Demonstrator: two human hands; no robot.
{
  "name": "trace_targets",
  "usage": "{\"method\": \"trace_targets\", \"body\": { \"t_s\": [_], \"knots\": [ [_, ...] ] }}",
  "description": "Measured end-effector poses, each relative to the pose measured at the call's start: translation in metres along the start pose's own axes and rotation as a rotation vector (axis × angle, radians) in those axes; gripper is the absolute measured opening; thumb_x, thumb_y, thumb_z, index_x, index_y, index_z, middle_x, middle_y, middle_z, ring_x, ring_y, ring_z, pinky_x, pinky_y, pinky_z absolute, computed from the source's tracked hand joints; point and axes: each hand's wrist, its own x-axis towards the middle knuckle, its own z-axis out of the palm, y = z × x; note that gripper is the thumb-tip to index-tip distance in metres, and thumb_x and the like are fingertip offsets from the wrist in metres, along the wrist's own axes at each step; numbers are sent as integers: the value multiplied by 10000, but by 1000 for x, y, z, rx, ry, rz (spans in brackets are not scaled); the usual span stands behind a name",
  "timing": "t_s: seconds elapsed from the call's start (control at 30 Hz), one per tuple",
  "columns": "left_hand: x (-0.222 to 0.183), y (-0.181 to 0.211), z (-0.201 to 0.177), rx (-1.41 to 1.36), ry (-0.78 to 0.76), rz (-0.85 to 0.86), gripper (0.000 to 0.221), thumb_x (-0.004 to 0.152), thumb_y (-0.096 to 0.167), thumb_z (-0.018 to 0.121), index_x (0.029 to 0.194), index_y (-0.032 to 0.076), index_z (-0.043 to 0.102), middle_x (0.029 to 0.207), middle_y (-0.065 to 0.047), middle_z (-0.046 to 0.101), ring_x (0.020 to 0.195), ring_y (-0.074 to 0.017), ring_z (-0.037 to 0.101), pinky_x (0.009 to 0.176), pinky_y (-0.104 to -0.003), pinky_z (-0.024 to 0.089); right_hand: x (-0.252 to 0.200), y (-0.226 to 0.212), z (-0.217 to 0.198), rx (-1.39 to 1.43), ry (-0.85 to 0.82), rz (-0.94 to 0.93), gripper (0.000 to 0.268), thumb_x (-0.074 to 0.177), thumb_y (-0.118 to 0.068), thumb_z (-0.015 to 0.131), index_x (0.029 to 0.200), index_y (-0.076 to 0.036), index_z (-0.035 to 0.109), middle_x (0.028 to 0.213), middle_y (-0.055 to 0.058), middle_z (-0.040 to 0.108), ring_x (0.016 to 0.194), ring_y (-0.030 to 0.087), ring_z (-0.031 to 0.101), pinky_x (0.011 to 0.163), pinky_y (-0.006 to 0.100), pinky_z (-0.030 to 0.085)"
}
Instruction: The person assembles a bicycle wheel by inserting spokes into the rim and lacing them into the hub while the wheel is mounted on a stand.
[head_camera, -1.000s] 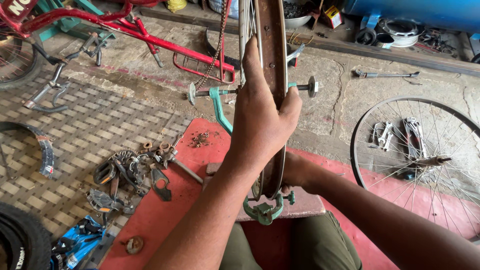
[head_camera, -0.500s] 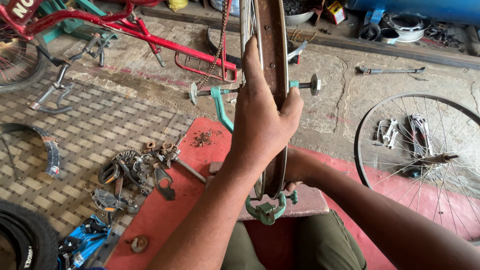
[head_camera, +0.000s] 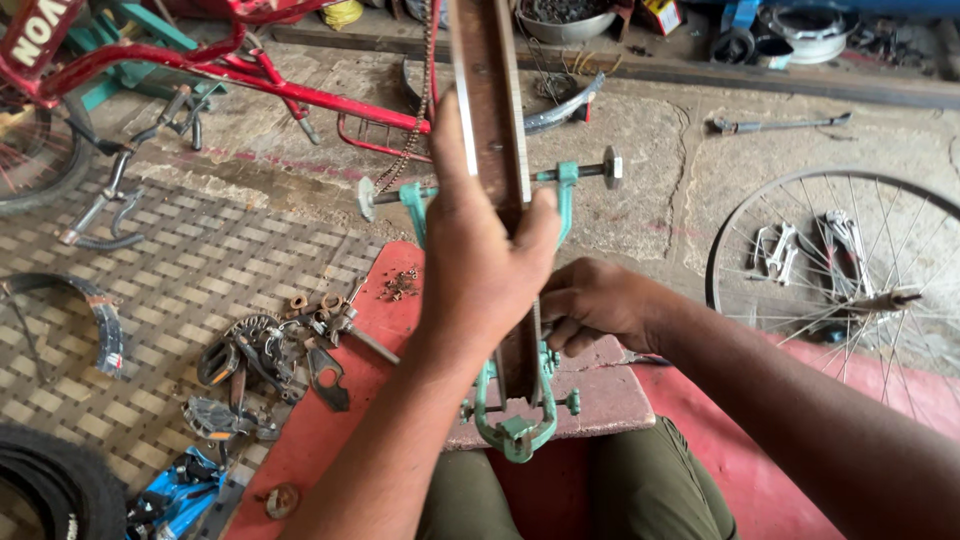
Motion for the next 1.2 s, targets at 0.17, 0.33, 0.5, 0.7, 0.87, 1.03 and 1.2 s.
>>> {"method": "trace_targets", "body": {
  "t_s": [0.17,0.33,0.5,0.7,0.87,1.03,1.2],
  "knots": [
    [2,3,1,-21,-66,-115,829,986,39,665,1627,33,140,1215,-174,729,992,-227,811,836,-332,697,-4,3,-4,222,-115,-34,352,851,-151,703,1126,66,735,873,125,793,681,209,741,652,353,637],
    [1,5,1,59,-68,-3,794,1013,-15,680,1590,54,140,1267,-176,668,1102,-224,750,957,-329,649,1,24,-3,466,-154,-9,419,839,-190,746,1170,65,706,858,158,767,676,242,745,660,368,648],
    [4,7,0,67,-92,-32,753,1023,-35,655,1580,70,159,1299,-168,655,1136,-212,725,941,-310,639,5,44,12,526,-190,-5,422,859,-214,775,1143,86,689,839,192,758,668,252,736,658,379,633],
    [5,9,-1,42,-95,-13,767,988,-44,652,1560,72,156,1262,-162,640,1095,-200,715,976,-333,627,7,38,16,540,-185,-15,351,846,-176,729,1100,65,708,822,171,751,636,234,728,611,368,626],
    [6,8,0,16,-88,1,773,999,-52,632,1581,74,141,1277,-158,623,1122,-197,699,963,-309,630,1,32,0,561,-128,-12,316,869,-138,712,1110,65,719,840,153,753,627,216,711,590,361,611],
    [7,10,0,10,-93,-28,761,988,-54,627,1569,62,150,1250,-163,619,1090,-197,701,952,-318,632,3,39,10,645,-204,-11,319,889,-182,715,1089,65,691,820,151,741,636,221,719,602,354,623],
    [8,9,0,17,-87,-36,773,970,-58,617,1572,62,147,1250,-149,619,1083,-194,700,958,-330,643,9,40,17,578,-252,-36,362,919,-299,741,1026,43,692,749,114,683,591,178,673,517,308,542]
  ]
}}
